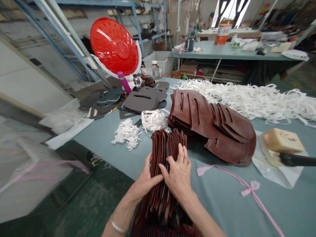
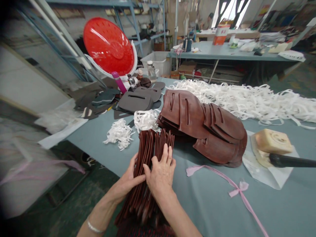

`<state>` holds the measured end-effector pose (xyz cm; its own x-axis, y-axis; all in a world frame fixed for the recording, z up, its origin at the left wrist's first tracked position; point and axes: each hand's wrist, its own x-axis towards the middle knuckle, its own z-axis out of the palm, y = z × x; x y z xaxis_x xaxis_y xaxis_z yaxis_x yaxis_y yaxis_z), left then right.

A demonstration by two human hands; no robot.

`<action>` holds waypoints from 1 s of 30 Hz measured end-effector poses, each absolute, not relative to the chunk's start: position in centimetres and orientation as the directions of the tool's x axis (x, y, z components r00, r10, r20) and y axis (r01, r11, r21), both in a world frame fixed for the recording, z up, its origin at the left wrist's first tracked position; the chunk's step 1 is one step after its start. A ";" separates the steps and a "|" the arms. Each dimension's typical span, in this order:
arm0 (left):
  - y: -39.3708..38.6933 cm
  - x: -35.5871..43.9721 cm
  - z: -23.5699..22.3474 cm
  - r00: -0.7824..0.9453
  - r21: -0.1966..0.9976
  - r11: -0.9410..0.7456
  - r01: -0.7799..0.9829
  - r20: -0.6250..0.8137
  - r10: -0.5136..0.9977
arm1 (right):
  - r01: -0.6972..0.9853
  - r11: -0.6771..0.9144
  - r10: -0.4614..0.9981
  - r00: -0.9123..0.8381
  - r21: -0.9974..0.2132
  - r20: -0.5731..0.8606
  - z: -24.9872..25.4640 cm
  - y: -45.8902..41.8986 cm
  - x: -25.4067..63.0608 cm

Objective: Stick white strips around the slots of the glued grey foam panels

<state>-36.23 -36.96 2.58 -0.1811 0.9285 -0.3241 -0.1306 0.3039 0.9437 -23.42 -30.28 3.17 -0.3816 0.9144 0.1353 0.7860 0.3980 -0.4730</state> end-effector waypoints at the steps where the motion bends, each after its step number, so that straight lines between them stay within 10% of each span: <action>1: -37.0 -36.3 2.5 -0.180 0.945 0.293 -0.144 -0.317 0.931 | 0.784 0.402 0.912 -0.387 -0.474 0.135 3.2 -30.3 -23.4; 30: -37.2 -36.3 1.8 -0.216 0.922 0.277 -0.270 -0.338 0.916 | 0.823 0.402 0.911 -0.403 -0.403 0.086 3.3 -30.2 -24.2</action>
<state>-36.27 -37.20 1.81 -0.2163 0.9159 -0.3381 -0.2702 0.2767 0.9222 -24.22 -30.24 3.32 -0.4029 0.9112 0.0862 0.8225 0.4018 -0.4026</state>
